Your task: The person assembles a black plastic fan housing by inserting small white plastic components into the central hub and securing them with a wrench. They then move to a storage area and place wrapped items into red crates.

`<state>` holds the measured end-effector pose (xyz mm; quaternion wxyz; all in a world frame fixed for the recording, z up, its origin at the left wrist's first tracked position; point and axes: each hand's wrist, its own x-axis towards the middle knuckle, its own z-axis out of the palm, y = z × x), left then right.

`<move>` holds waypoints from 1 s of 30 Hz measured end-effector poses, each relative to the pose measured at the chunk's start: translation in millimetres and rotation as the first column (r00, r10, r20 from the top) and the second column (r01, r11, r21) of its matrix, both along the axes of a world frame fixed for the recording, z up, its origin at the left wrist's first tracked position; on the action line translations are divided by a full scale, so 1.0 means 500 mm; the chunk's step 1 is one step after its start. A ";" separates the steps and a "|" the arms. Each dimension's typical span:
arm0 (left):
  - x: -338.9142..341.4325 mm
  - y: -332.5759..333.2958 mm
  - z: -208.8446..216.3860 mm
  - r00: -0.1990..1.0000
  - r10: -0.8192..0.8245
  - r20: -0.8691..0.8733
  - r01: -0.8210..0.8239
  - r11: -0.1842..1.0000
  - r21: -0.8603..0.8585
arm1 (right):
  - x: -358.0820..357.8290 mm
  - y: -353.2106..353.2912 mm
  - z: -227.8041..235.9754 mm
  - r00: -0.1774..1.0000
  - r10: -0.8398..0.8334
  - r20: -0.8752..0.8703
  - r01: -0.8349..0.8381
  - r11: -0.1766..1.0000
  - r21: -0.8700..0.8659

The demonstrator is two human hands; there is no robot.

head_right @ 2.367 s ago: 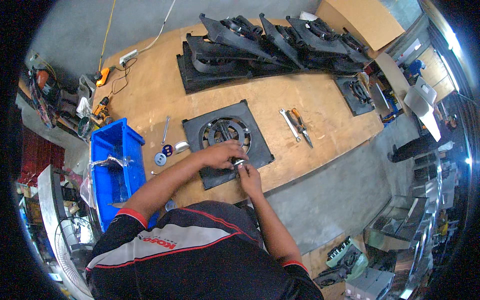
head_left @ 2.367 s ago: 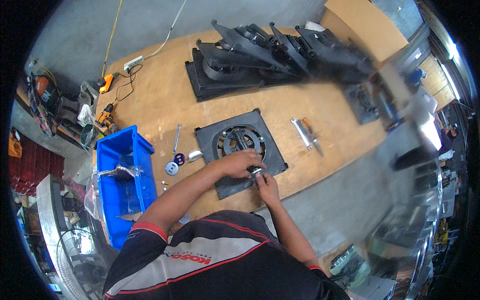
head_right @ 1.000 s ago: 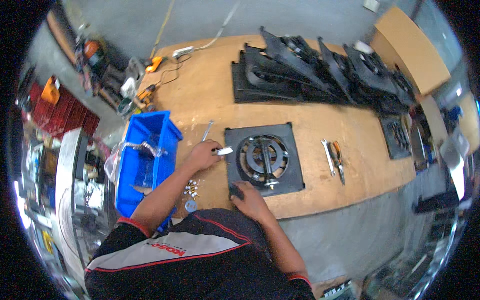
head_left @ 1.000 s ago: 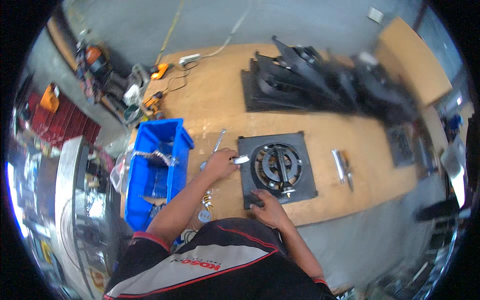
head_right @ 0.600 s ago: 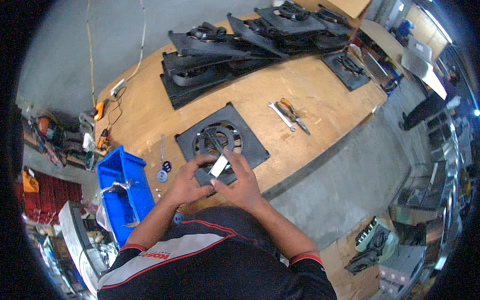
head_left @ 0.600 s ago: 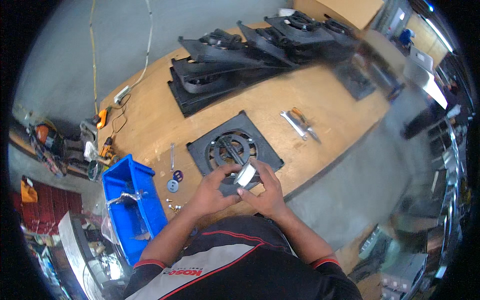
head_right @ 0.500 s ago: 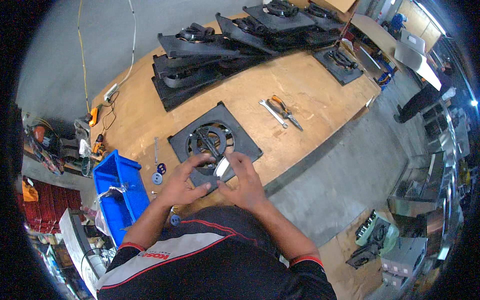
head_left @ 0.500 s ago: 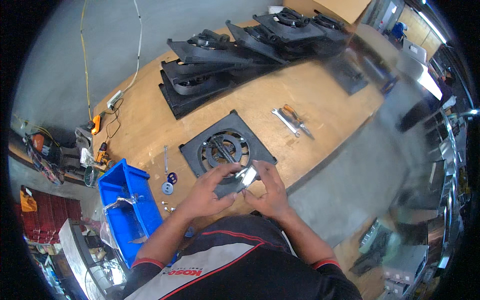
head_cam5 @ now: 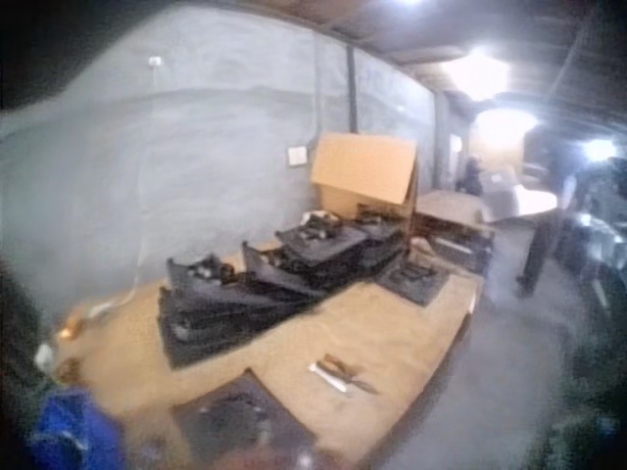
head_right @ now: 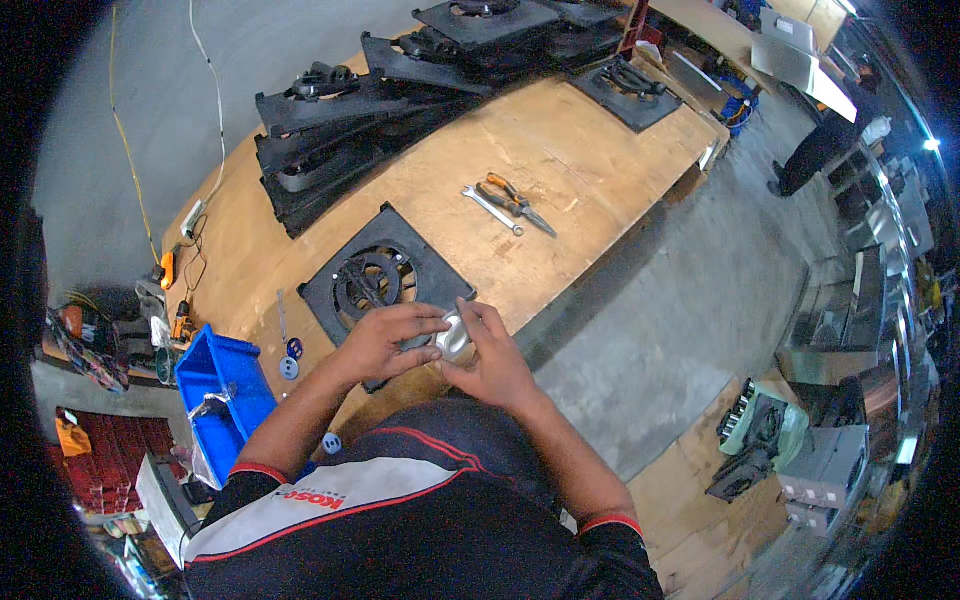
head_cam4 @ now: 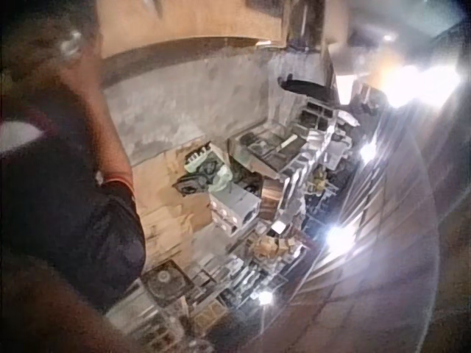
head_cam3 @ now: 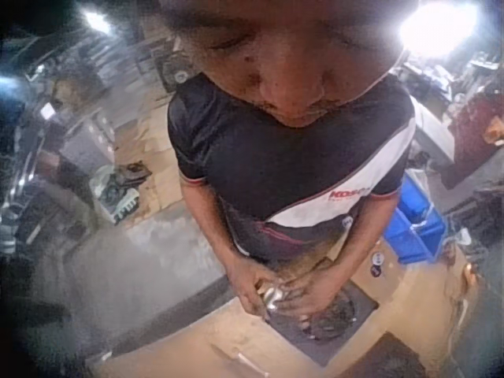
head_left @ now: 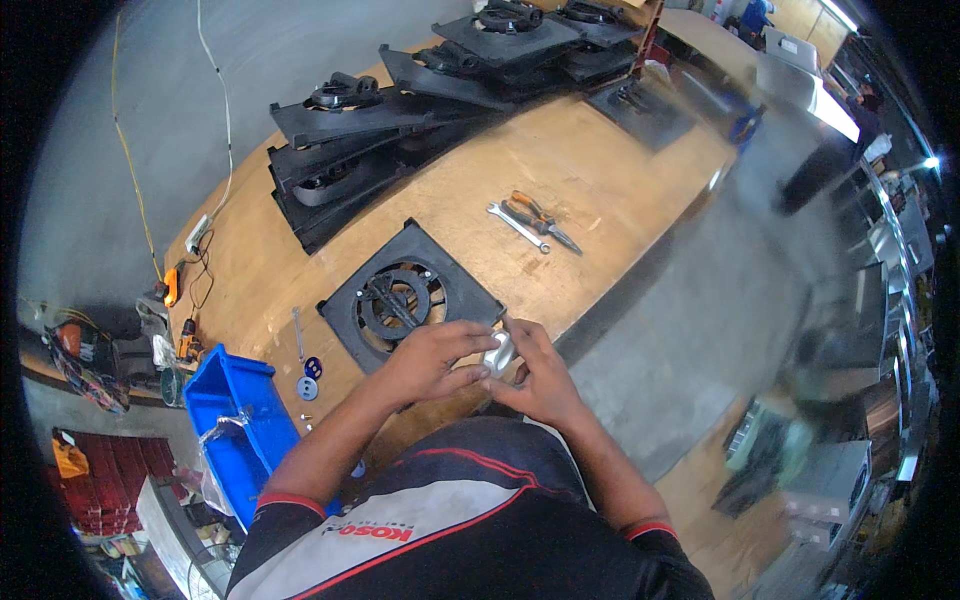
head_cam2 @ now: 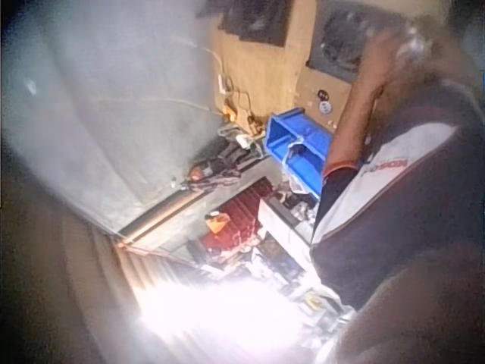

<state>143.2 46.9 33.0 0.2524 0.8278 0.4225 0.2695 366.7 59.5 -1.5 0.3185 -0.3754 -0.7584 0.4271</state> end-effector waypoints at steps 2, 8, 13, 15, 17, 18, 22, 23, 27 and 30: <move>0.013 0.007 -0.018 1.000 -0.002 0.011 0.002 1.000 0.011 | 0.001 0.002 -0.022 1.000 -0.030 -0.007 0.031 0.996 0.086; 0.017 0.016 -0.080 0.973 0.163 0.162 -0.145 0.982 -0.117 | -0.018 0.017 -0.059 0.988 -0.126 0.088 0.110 0.980 0.164; -0.035 0.034 -0.126 0.967 0.222 0.121 -0.205 0.968 -0.144 | -0.078 0.045 -0.129 0.979 -0.157 0.127 0.150 0.987 0.064; -0.063 0.048 -0.148 0.983 0.184 0.005 -0.184 0.983 -0.024 | -0.106 0.065 -0.175 0.972 -0.144 0.186 0.146 0.989 0.003; -0.098 0.066 -0.173 0.966 0.120 -0.229 -0.058 0.964 0.259 | -0.140 0.091 -0.198 0.962 -0.079 0.262 0.110 0.988 -0.105; -0.105 0.073 -0.186 0.970 0.120 -0.210 -0.071 0.971 0.228 | -0.153 0.100 -0.208 0.953 -0.039 0.301 0.090 0.983 -0.159; -0.119 0.079 -0.227 0.976 0.183 -0.117 -0.178 0.983 0.050 | -0.173 0.100 -0.229 0.990 -0.075 0.123 0.084 0.994 -0.064; -0.119 0.078 -0.234 0.972 0.214 -0.092 -0.216 0.976 -0.009 | -0.169 0.098 -0.229 0.991 -0.075 0.107 0.084 0.993 -0.084; -0.108 0.089 -0.235 0.979 0.202 -0.002 -0.202 0.978 -0.056 | -0.153 0.093 -0.239 0.990 -0.144 -0.005 0.144 0.988 0.053; -0.072 0.134 -0.230 0.968 0.248 -0.029 -0.249 0.967 -0.047 | -0.147 0.109 -0.242 0.959 -0.277 0.053 0.277 0.961 0.019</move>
